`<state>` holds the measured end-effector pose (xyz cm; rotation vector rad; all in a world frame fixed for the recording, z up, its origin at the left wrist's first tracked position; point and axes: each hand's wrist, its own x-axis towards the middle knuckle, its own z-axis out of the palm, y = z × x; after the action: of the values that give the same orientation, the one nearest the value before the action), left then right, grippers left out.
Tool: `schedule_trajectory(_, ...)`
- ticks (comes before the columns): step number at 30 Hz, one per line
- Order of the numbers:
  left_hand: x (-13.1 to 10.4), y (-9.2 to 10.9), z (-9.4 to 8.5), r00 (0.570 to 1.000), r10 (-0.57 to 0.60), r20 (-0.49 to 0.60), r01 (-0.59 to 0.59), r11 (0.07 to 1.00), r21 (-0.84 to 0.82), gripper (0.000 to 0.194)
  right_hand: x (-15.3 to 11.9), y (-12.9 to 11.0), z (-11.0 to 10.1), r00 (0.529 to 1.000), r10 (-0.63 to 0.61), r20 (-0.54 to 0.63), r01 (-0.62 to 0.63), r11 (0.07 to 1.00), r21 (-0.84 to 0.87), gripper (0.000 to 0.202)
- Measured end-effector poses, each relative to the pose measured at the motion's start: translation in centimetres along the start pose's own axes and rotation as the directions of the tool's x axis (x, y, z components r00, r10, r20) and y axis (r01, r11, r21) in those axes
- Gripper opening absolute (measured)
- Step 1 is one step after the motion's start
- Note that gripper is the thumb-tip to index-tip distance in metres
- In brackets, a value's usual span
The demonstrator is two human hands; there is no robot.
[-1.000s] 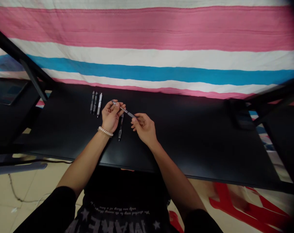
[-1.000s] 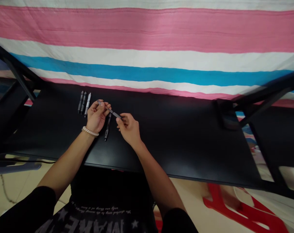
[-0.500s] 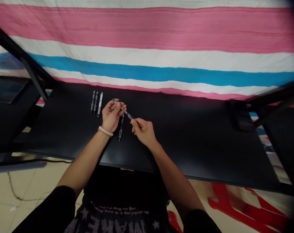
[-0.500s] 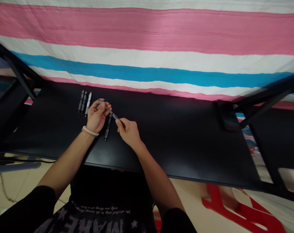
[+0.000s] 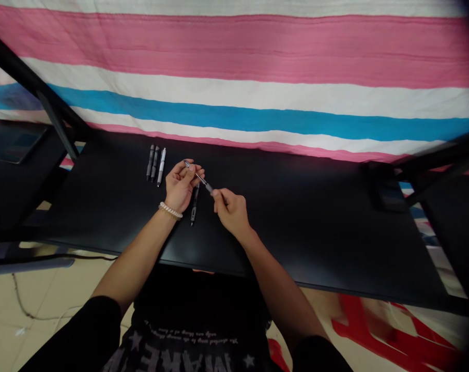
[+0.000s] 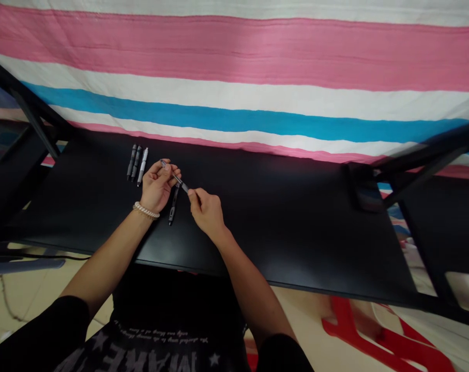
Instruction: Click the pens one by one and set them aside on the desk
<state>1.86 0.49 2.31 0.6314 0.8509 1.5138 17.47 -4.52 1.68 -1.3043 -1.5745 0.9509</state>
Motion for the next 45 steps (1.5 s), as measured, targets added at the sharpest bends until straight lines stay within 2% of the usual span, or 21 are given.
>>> schedule_trajectory(2, 0.0, 0.1, 0.0, 1.000, -0.014, 0.014, 0.014, 1.000, -0.003, 0.026, 0.0, -0.1, -0.1, 0.999, 0.025, 0.028, -0.025, 1.000, 0.009, 0.053)
schedule_trajectory(5, -0.1, 0.2, 0.1, 0.999, -0.020, 0.027, 0.021, 0.999, -0.034, 0.025, -0.1, -0.2, -0.2, 0.999, -0.045, -0.014, 0.044, 0.996, -0.084, 0.048)
schedule_trajectory(7, -0.1, 0.3, 0.1, 0.999, -0.026, 0.037, 0.027, 0.999, -0.035, 0.024, -0.1, -0.1, -0.1, 0.998, -0.062, 0.006, 0.062, 0.988, -0.143, 0.051)
schedule_trajectory(9, -0.1, 0.4, 0.1, 0.998, -0.036, 0.043, 0.037, 0.999, -0.025, 0.022, -0.1, 0.1, -0.1, 0.998, -0.010, 0.064, 0.016, 0.995, -0.094, 0.059)
schedule_trajectory(12, 0.0, 0.4, 0.0, 0.999, -0.042, 0.033, 0.043, 0.999, -0.032, 0.021, -0.1, 0.2, 0.0, 0.997, 0.016, 0.074, -0.014, 1.000, -0.023, 0.052)
schedule_trajectory(14, 0.1, 0.3, -0.1, 0.999, -0.034, 0.023, 0.035, 0.998, -0.043, 0.021, -0.1, 0.1, 0.0, 0.999, -0.032, 0.037, 0.036, 0.994, -0.103, 0.047)
schedule_trajectory(16, 0.2, 0.3, -0.2, 0.999, -0.028, 0.020, 0.029, 0.999, -0.045, 0.021, -0.1, 0.0, -0.1, 0.997, -0.061, 0.043, 0.067, 0.982, -0.175, 0.051)
schedule_trajectory(18, 0.2, 0.2, -0.2, 0.999, -0.031, 0.021, 0.032, 0.998, -0.048, 0.021, -0.1, -0.2, -0.1, 0.995, -0.047, 0.089, 0.062, 0.982, -0.179, 0.056)
schedule_trajectory(21, 0.2, 0.3, -0.1, 0.999, -0.046, 0.022, 0.047, 0.996, -0.072, 0.020, -0.2, -0.4, -0.1, 0.995, -0.030, 0.097, 0.049, 0.978, -0.200, 0.052)
schedule_trajectory(24, 0.0, 0.7, 0.2, 0.996, -0.080, 0.038, 0.084, 0.991, -0.108, 0.016, -0.3, -0.5, -0.1, 0.993, -0.008, 0.121, 0.036, 0.972, -0.231, 0.051)
schedule_trajectory(28, -0.2, 1.7, 0.9, 0.980, -0.193, 0.053, 0.200, 0.960, -0.194, 0.003, -0.4, -0.6, -0.2, 0.971, -0.007, 0.240, 0.049, 0.985, -0.168, 0.058)
schedule_trajectory(29, -0.2, 2.1, 1.0, 0.973, -0.224, 0.054, 0.231, 0.947, -0.225, 0.005, -0.4, -0.6, -0.2, 0.969, -0.025, 0.248, 0.064, 0.987, -0.149, 0.059)
schedule_trajectory(33, -0.1, 3.4, 0.7, 0.948, -0.317, 0.007, 0.305, 0.905, -0.295, 0.044, -0.4, -0.5, -0.5, 0.972, -0.053, 0.228, 0.076, 0.993, -0.095, 0.060)
schedule_trajectory(36, -0.1, 4.2, -0.1, 0.938, -0.346, -0.008, 0.328, 0.896, -0.300, 0.048, -0.4, -0.5, -0.5, 0.969, -0.046, 0.242, 0.076, 0.990, -0.117, 0.059)
schedule_trajectory(40, 0.0, 4.9, -0.8, 0.947, -0.320, 0.016, 0.311, 0.907, -0.282, 0.037, -0.3, -0.6, -0.4, 0.970, -0.032, 0.242, 0.069, 0.987, -0.148, 0.055)
schedule_trajectory(43, 0.3, 4.8, -0.9, 0.958, -0.286, -0.005, 0.280, 0.940, -0.195, 0.025, -0.3, -0.5, -0.3, 0.968, -0.035, 0.249, 0.078, 0.983, -0.164, 0.043)
schedule_trajectory(45, 0.7, 4.2, -1.0, 0.984, -0.174, -0.026, 0.171, 0.981, -0.095, 0.015, -0.4, -0.5, -0.1, 0.955, -0.075, 0.286, 0.128, 0.976, -0.174, 0.034)
